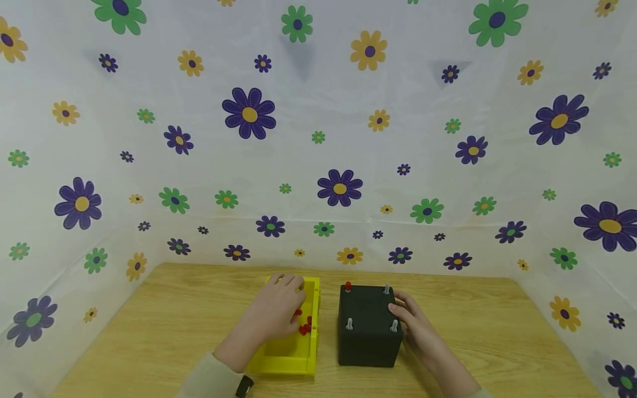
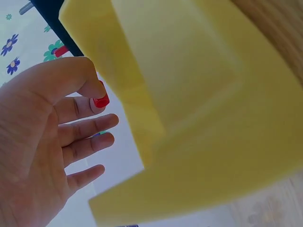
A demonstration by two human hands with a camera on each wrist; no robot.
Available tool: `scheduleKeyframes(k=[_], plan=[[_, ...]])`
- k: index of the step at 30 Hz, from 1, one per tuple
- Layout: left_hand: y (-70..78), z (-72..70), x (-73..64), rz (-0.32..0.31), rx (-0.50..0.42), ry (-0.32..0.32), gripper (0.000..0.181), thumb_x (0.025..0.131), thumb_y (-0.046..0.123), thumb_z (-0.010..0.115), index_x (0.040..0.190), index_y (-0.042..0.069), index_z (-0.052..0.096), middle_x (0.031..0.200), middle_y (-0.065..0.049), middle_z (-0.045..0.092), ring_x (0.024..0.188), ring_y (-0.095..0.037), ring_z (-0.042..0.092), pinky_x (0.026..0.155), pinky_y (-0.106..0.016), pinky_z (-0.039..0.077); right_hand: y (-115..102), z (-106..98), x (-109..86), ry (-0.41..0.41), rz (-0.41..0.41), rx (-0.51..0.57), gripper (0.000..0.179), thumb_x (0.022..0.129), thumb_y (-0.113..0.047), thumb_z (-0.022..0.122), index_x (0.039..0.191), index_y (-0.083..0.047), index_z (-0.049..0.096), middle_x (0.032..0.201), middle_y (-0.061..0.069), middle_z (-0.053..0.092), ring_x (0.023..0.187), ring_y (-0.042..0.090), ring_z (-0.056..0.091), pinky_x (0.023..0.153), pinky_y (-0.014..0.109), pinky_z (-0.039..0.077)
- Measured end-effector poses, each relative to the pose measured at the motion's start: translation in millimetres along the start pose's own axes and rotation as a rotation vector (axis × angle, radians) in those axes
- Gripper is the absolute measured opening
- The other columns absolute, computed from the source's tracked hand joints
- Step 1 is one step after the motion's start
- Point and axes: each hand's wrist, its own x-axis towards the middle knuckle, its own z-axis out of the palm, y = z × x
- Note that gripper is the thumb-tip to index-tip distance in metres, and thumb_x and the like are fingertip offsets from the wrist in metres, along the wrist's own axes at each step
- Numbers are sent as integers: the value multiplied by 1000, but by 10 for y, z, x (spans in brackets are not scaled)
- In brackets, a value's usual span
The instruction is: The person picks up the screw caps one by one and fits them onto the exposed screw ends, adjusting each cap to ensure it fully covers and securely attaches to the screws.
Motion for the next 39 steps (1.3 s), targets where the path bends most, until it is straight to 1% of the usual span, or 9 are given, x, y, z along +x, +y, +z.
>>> scheduleKeyframes(k=[6, 13, 16, 21, 28, 33, 39], plan=[[17, -48, 9, -2, 3, 1, 20, 79, 25, 84, 86, 17, 67, 112, -2, 69, 110, -24, 63, 111, -46, 51, 5, 0, 0, 3, 3, 1, 58, 107, -29, 54, 158, -10, 34, 165, 21, 36, 143, 33, 43, 110, 39, 43], [34, -128, 21, -5, -3, 18, 23, 79, 24, 85, 95, 15, 70, 106, -2, 68, 103, -24, 62, 105, -44, 53, 9, 1, 9, 9, -4, -1, 59, 106, -30, 55, 158, -11, 35, 164, 20, 39, 139, 30, 47, 103, 31, 45], [50, -167, 25, -9, -9, 4, 26, 80, 25, 85, 100, 15, 72, 106, -2, 68, 103, -23, 62, 105, -43, 53, 17, -2, 11, 11, -9, 1, 58, 106, -29, 55, 157, -10, 36, 163, 20, 40, 138, 29, 49, 99, 28, 46], [78, -235, 34, -13, -30, -22, 29, 83, 25, 85, 106, 16, 72, 108, -2, 69, 106, -22, 63, 109, -43, 52, 17, -5, 10, 9, -9, -2, 58, 106, -29, 56, 158, -10, 36, 164, 20, 39, 138, 30, 48, 98, 27, 46], [106, -295, 51, 4, -34, -25, 28, 84, 26, 84, 107, 16, 72, 112, -2, 70, 110, -22, 64, 112, -44, 52, 11, -7, 11, 8, -7, -4, 59, 106, -29, 55, 158, -9, 35, 164, 21, 38, 141, 32, 47, 97, 26, 46], [134, -346, 52, 23, -41, -6, 26, 83, 24, 84, 105, 16, 71, 108, 0, 69, 107, -21, 64, 110, -43, 53, 20, -4, 11, 9, -5, 2, 59, 106, -29, 56, 158, -9, 35, 164, 21, 39, 137, 29, 49, 97, 27, 48], [160, -411, 72, 58, -68, -15, 20, 85, 23, 81, 100, 18, 69, 103, 2, 64, 106, -21, 61, 110, -43, 52, 25, -4, 13, 13, -4, 8, 58, 106, -28, 56, 158, -10, 36, 163, 20, 40, 134, 26, 52, 97, 27, 49]])
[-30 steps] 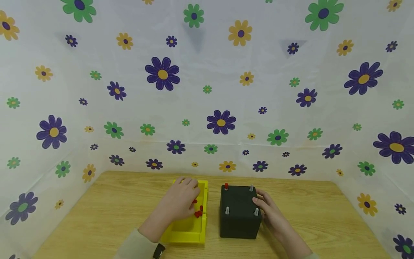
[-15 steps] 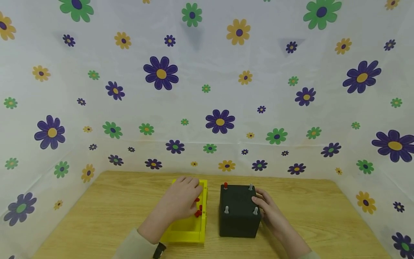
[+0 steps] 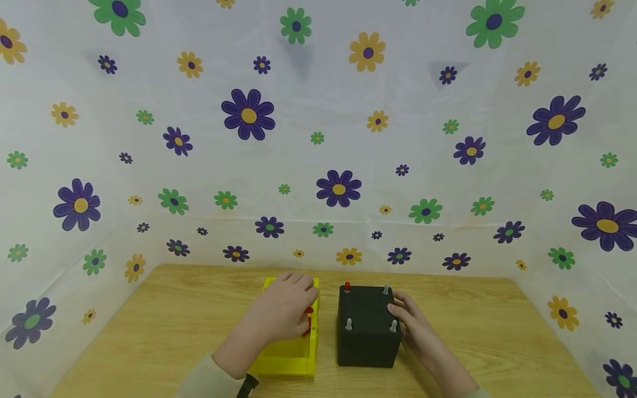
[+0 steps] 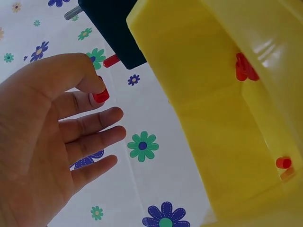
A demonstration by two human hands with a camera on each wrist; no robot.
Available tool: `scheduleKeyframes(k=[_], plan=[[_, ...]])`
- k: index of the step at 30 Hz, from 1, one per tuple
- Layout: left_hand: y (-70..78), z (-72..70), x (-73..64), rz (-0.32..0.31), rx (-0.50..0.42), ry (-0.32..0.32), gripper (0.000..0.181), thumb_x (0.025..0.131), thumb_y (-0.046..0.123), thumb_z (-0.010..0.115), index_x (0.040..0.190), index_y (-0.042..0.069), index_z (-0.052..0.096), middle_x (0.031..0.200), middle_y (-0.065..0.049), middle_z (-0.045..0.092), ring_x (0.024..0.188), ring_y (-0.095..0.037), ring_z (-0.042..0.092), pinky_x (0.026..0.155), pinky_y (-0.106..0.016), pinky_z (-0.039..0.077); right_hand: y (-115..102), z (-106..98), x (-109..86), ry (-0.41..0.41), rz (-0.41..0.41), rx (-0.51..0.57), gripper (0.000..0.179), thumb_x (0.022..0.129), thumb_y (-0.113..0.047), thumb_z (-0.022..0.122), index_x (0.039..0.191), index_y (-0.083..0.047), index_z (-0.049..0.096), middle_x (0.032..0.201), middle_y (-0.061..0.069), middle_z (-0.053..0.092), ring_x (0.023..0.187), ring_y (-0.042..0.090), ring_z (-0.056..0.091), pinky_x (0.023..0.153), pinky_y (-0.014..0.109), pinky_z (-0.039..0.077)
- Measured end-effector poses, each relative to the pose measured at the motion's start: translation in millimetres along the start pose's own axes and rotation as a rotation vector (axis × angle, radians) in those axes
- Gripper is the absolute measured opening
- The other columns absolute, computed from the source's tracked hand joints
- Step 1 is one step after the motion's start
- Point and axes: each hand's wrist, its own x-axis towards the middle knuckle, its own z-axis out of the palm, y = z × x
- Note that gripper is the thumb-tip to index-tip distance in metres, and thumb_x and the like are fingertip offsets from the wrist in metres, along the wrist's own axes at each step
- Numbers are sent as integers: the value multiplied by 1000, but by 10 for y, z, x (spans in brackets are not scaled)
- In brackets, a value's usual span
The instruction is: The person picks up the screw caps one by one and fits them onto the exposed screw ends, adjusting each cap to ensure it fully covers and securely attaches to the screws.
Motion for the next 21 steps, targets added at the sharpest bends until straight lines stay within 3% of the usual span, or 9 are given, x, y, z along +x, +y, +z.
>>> scheduleKeyframes(k=[12, 21], plan=[[70, -92, 42, 29, 22, 23, 18, 83, 22, 81, 96, 17, 69, 100, 2, 63, 100, -20, 60, 106, -41, 54, -6, 10, -7, 9, -16, -2, 55, 106, -27, 56, 156, -9, 39, 161, 20, 43, 134, 26, 52, 98, 28, 49], [75, -71, 57, 54, 55, 88, 18, 81, 21, 80, 88, 20, 64, 97, 4, 64, 96, -18, 60, 99, -36, 54, -22, 5, -12, -15, 5, -8, 58, 108, -30, 54, 159, -10, 34, 165, 21, 36, 146, 36, 44, 111, 42, 45]])
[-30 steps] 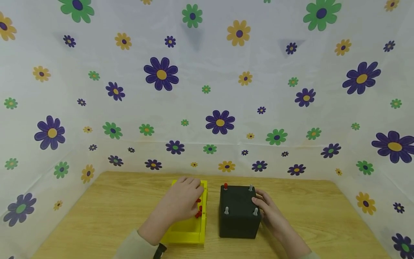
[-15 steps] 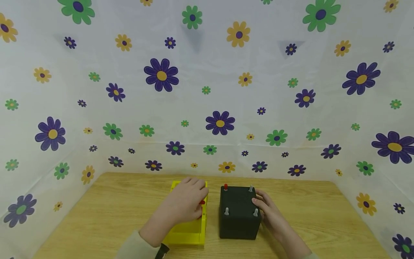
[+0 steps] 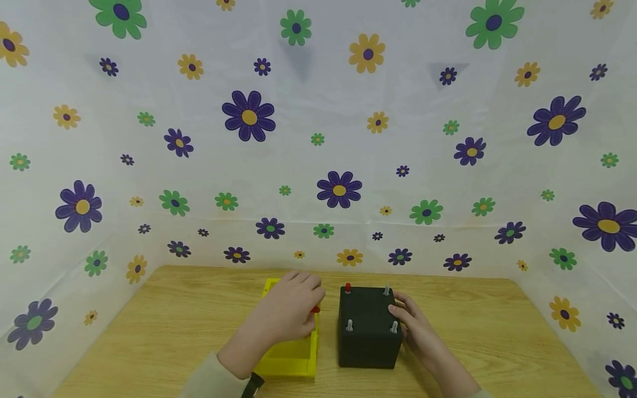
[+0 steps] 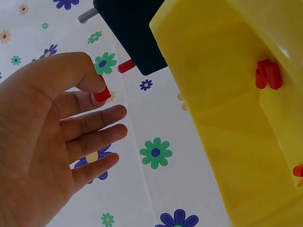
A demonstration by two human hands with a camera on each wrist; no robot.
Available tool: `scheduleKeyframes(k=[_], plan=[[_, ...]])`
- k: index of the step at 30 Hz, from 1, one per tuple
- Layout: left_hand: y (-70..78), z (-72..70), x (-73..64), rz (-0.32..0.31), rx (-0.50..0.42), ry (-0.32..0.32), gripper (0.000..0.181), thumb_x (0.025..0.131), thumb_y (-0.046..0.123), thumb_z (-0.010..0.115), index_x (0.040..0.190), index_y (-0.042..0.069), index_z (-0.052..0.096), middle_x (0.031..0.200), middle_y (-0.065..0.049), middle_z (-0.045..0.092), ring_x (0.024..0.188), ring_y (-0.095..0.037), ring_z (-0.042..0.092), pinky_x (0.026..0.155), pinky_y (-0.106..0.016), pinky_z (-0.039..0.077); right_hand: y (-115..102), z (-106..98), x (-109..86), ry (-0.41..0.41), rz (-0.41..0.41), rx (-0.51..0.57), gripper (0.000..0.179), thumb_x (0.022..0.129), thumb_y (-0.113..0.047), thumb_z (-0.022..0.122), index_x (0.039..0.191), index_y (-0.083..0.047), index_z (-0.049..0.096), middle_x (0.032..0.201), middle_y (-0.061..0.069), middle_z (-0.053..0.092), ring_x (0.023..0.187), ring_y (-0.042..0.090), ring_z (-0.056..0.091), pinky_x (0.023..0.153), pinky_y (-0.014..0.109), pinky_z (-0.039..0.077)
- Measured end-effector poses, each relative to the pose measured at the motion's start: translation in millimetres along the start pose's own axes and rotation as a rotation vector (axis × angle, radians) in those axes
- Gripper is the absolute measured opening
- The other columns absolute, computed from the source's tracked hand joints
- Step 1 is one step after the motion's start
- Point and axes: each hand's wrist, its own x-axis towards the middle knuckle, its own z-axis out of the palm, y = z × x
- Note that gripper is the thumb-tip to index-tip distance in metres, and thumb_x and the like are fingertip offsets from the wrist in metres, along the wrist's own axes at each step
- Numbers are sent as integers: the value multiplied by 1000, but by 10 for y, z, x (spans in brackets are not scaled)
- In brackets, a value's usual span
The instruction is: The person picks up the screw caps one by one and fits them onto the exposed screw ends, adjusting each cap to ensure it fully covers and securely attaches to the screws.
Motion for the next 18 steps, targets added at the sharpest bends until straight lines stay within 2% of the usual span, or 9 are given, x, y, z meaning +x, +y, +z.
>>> scheduleKeyframes(k=[8, 18], plan=[[12, 2, 27, 32, 11, 38, 18, 81, 21, 80, 89, 20, 64, 100, 3, 66, 97, -18, 62, 97, -34, 55, 1, -4, -4, -4, 8, -4, 60, 107, -32, 55, 159, -11, 33, 166, 22, 33, 149, 39, 40, 117, 49, 42], [62, -79, 86, 27, -2, 9, 19, 82, 24, 80, 97, 19, 68, 108, 3, 69, 106, -19, 63, 104, -35, 54, 8, -4, 5, -4, -3, -2, 60, 107, -31, 55, 160, -10, 33, 166, 22, 33, 147, 37, 41, 111, 43, 45]])
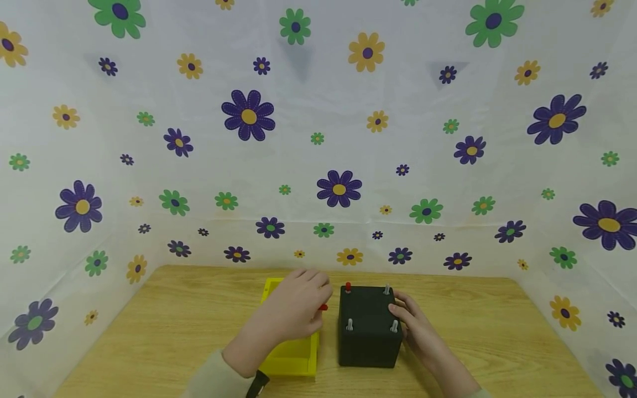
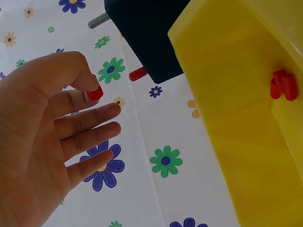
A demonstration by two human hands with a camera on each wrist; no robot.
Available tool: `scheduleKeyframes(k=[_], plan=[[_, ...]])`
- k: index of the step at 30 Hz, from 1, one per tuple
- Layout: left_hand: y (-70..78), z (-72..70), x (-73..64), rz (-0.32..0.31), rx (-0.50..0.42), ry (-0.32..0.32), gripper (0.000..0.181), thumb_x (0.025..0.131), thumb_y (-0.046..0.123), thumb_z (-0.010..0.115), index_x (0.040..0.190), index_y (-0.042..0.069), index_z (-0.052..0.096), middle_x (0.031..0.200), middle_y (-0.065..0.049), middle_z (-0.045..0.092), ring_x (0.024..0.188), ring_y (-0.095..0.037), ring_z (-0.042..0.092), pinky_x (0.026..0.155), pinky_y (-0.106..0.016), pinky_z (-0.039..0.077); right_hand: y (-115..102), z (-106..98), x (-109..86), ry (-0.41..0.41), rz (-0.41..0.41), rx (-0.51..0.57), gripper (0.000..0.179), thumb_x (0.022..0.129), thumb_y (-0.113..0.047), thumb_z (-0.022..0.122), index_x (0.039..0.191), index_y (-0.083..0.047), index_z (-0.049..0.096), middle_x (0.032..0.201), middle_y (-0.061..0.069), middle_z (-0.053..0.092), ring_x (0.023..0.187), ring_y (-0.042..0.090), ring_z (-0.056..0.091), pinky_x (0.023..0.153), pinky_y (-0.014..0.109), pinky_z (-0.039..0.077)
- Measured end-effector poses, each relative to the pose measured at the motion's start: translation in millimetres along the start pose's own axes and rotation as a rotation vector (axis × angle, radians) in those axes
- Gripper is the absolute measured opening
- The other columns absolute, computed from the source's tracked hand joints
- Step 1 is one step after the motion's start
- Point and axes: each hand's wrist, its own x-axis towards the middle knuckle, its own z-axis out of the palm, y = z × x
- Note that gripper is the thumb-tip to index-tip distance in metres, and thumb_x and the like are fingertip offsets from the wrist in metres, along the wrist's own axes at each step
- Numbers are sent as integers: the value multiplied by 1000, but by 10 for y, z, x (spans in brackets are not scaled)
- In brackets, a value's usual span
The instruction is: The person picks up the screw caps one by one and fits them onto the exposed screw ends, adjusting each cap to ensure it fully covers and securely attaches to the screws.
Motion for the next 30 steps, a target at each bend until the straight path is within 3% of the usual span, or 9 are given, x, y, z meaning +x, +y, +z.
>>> scheduleKeyframes(k=[13, 21, 30], plan=[[67, -29, 26, 12, -12, 9, 18, 84, 25, 80, 97, 20, 67, 111, 3, 68, 110, -19, 62, 107, -35, 53, 8, 13, -4, 17, -12, -2, 58, 107, -30, 55, 158, -10, 36, 164, 21, 39, 142, 32, 46, 97, 27, 48], [94, -37, 49, 29, -21, 16, 20, 84, 26, 82, 96, 21, 67, 113, 3, 68, 110, -19, 62, 107, -35, 53, -2, 5, -5, 10, -3, -5, 60, 107, -31, 55, 159, -10, 35, 166, 22, 36, 146, 35, 43, 107, 36, 47], [132, -25, 78, 55, -58, 19, 21, 86, 28, 81, 103, 20, 70, 111, 4, 68, 108, -17, 60, 108, -34, 53, 8, 6, -3, 10, -7, -4, 59, 107, -30, 55, 159, -11, 35, 164, 21, 38, 143, 33, 46, 102, 32, 48]])
